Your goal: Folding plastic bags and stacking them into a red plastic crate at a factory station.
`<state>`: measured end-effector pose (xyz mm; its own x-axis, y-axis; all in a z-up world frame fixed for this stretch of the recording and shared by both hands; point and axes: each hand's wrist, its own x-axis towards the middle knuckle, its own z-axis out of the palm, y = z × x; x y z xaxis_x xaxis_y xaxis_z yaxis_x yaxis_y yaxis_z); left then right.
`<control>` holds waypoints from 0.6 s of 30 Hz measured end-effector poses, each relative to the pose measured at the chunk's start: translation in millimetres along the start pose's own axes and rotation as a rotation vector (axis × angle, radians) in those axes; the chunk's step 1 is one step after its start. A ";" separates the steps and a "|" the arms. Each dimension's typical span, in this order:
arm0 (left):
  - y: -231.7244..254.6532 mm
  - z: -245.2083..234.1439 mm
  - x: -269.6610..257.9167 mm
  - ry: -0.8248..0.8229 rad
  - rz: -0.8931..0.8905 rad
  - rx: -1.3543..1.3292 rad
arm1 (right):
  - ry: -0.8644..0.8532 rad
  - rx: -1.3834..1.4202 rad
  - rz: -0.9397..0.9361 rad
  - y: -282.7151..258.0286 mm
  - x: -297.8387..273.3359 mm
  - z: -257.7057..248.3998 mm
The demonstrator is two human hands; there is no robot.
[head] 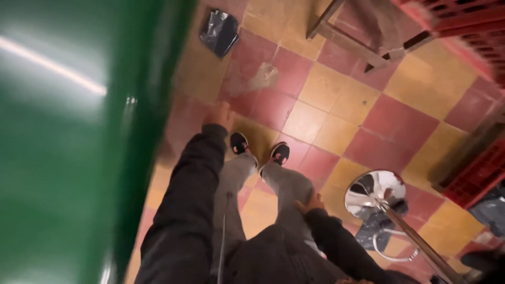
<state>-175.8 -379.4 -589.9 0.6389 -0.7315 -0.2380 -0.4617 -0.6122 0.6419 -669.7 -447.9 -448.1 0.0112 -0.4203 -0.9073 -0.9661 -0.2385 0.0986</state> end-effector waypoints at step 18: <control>-241.4 303.8 242.6 -0.247 -0.315 0.485 | 0.864 0.097 -0.227 59.7 153.7 -33.1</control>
<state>-96.3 -500.3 -1024.0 0.6556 -0.5062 -0.5603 -0.5383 -0.8337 0.1233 -717.1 -555.7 -568.1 0.3564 -0.8936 -0.2728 -0.9343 -0.3372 -0.1160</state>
